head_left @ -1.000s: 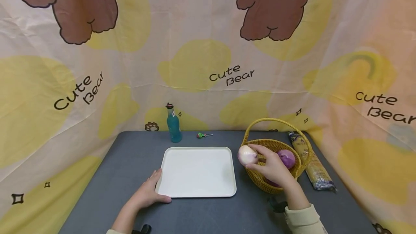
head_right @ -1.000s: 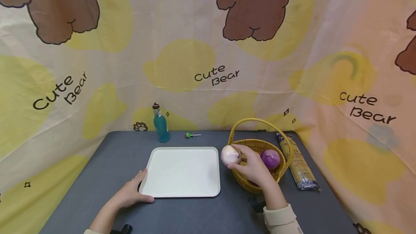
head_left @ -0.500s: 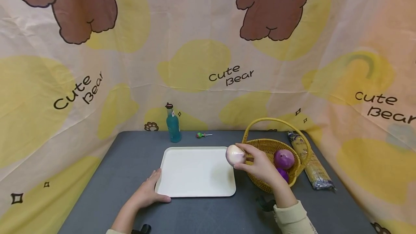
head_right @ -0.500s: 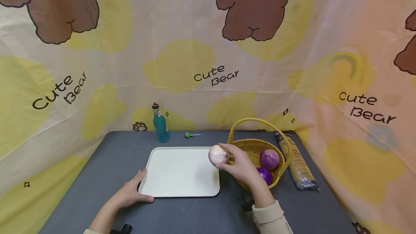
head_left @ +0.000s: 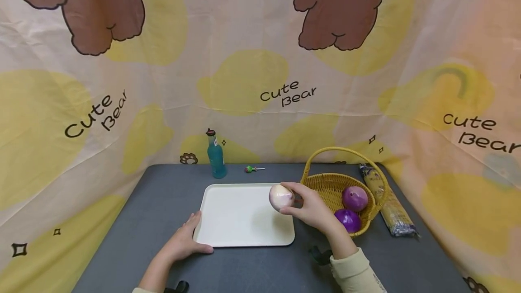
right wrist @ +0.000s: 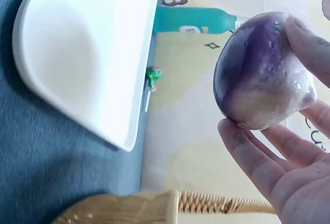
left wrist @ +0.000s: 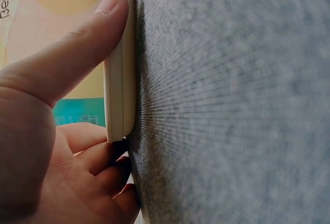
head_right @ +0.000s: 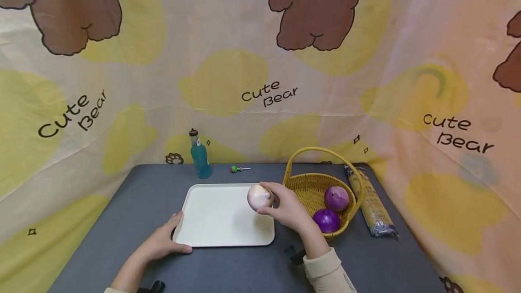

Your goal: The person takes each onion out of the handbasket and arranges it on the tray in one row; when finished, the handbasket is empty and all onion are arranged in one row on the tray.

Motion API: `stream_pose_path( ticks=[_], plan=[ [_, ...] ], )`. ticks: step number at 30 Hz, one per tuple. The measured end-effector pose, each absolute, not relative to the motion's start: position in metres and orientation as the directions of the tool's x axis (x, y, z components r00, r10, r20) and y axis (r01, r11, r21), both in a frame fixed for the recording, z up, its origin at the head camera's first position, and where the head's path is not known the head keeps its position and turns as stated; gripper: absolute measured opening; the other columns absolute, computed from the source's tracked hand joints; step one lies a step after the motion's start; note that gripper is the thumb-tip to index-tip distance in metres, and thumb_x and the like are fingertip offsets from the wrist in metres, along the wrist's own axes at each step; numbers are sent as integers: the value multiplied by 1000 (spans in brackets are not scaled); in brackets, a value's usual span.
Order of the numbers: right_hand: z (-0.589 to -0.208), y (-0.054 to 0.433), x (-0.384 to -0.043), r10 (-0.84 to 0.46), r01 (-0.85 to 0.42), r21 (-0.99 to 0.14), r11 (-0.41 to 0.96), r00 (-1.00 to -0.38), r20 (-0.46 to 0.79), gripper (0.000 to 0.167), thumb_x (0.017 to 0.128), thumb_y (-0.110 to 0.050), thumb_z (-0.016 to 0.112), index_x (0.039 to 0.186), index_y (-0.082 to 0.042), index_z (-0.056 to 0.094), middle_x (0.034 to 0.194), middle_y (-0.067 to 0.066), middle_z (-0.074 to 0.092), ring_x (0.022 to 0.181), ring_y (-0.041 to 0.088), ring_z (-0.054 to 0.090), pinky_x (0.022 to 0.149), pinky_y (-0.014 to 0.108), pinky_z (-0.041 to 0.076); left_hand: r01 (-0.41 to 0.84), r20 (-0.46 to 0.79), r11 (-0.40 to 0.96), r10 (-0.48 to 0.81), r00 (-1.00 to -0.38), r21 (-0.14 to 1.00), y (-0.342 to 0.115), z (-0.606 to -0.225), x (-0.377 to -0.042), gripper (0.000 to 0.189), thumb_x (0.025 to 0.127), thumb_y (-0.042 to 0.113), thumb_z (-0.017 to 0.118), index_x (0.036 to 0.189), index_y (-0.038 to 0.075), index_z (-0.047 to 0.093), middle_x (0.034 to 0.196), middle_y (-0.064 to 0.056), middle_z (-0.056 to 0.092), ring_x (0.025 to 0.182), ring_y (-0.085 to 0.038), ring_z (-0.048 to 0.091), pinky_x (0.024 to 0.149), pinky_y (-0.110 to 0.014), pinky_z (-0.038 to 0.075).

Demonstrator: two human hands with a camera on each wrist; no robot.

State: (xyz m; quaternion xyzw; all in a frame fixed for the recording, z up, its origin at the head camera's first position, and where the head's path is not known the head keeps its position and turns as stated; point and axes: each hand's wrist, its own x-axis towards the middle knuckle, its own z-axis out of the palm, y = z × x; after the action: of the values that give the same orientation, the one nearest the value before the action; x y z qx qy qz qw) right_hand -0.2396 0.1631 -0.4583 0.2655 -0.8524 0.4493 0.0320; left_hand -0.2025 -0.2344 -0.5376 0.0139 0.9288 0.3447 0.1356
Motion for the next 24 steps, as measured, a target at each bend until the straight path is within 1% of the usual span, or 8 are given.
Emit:
stream_pose_path(
  ticks=[5, 8, 14, 19, 24],
  plan=[
    [-460, 151, -241, -439, -487, -759, 433, -849, 294, 69, 79, -27, 88, 140, -14, 59, 137, 6, 62, 117, 25, 62, 93, 43, 58, -66, -243, 755, 125, -962, 652, -236, -538, -202, 133, 63, 48, 94, 159, -5, 18, 163, -31, 19, 150, -53, 13, 116, -72, 16],
    [-462, 144, -243, -449, -493, -771, 403, -841, 303, 68, 80, -26, 87, 140, -12, 59, 138, 8, 62, 117, 27, 62, 91, 43, 58, -71, -245, 748, 125, -961, 660, -236, -538, -201, 133, 63, 48, 94, 159, -4, 17, 164, -30, 18, 151, -52, 12, 116, -72, 16],
    [-465, 130, -246, -464, -505, -791, 345, -824, 324, 67, 80, -21, 87, 139, -8, 59, 139, 11, 61, 123, 30, 60, 93, 41, 58, -71, -241, 748, 122, -963, 660, -236, -538, -202, 134, 62, 47, 95, 158, -5, 18, 163, -30, 18, 151, -51, 12, 118, -70, 15],
    [-468, 120, -246, -467, -508, -774, 378, -826, 314, 68, 79, -21, 88, 140, -10, 59, 138, 7, 61, 124, 26, 59, 93, 39, 58, -84, -250, 750, 110, -962, 656, -235, -537, -201, 135, 61, 49, 95, 159, -4, 18, 164, -30, 18, 151, -51, 12, 117, -70, 16],
    [-472, 110, -247, -490, -510, -764, 396, -821, 293, 70, 79, -21, 88, 141, -11, 58, 142, 7, 60, 127, 26, 58, 93, 37, 58, -89, -253, 746, 109, -961, 660, -236, -536, -201, 136, 61, 49, 95, 159, -4, 17, 164, -30, 17, 150, -53, 12, 117, -72, 15]
  ],
)
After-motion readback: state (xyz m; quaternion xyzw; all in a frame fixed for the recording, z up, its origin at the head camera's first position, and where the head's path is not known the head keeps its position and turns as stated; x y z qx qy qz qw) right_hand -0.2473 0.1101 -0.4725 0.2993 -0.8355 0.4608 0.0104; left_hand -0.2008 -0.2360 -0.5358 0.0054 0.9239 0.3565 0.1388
